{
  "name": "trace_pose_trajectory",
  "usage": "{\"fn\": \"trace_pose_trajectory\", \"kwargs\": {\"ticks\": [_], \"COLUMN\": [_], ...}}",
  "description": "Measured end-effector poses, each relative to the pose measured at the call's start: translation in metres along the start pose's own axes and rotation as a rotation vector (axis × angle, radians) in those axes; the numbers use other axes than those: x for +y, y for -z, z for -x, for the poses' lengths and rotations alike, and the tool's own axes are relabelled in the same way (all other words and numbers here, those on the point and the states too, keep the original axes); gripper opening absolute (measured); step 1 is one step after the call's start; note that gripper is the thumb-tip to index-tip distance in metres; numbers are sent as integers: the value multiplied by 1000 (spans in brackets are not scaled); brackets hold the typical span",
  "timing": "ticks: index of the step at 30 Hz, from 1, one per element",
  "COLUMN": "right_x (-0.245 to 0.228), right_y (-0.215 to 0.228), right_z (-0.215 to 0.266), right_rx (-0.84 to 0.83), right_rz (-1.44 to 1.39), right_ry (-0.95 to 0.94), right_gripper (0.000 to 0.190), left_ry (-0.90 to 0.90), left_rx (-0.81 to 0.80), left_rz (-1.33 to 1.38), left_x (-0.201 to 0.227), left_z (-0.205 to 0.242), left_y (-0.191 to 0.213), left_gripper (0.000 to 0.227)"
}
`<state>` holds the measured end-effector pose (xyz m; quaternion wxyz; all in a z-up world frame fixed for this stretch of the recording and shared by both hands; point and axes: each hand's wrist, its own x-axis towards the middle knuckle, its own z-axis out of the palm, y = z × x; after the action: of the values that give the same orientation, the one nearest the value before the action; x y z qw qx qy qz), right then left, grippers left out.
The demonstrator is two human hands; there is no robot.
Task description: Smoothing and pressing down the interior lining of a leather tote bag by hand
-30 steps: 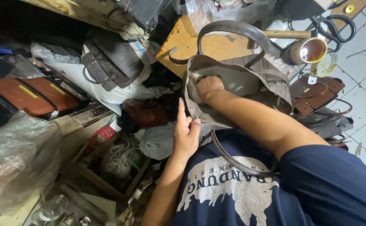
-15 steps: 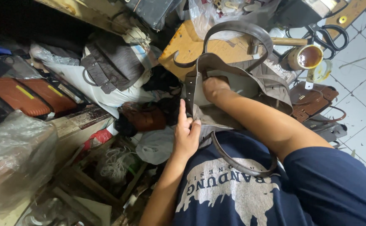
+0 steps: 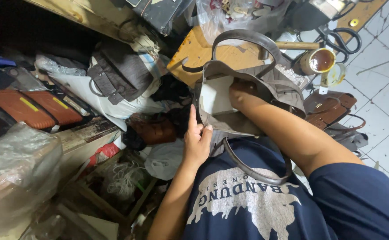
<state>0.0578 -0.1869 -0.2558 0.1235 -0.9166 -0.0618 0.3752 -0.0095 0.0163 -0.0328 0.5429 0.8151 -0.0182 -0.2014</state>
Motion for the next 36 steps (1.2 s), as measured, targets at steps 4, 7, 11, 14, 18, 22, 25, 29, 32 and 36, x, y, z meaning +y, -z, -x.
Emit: {"fn": "trace_pose_trajectory", "kwargs": {"ticks": [4,7,11,14,18,22,25,29,32,36], "right_x": [11,-3,-35,-8,12,-4,2,11,7,3], "right_y": [38,96,233,275,283,282,271,263,272,282], "right_z": [29,90,231,271,258,277,301,334,354,373], "right_rx": [-66,-99,256,802,713,625,718,804,806,824], "right_rz": [-55,-82,-429,-401,-393,-554,-441,-364,-436,-408], "right_ry": [-25,-36,424,591,346,114,198,136,-31,-195], "right_gripper": [42,48,29,45,112,84,96,96,95,96], "left_ry": [-31,0,27,71,61,47,56,54,71,109], "left_rx": [13,12,-24,-32,-17,21,51,20,-17,-128], "left_rz": [-5,33,106,249,344,301,323,442,453,360], "left_x": [-4,-8,-19,-26,-25,-18,-18,-9,17,56], "left_z": [-3,2,11,19,17,11,6,-10,-25,-44], "left_y": [-1,2,3,-1,-3,1,5,14,25,38], "left_gripper": [80,82,98,97,90,86,86,80,77,76]}}
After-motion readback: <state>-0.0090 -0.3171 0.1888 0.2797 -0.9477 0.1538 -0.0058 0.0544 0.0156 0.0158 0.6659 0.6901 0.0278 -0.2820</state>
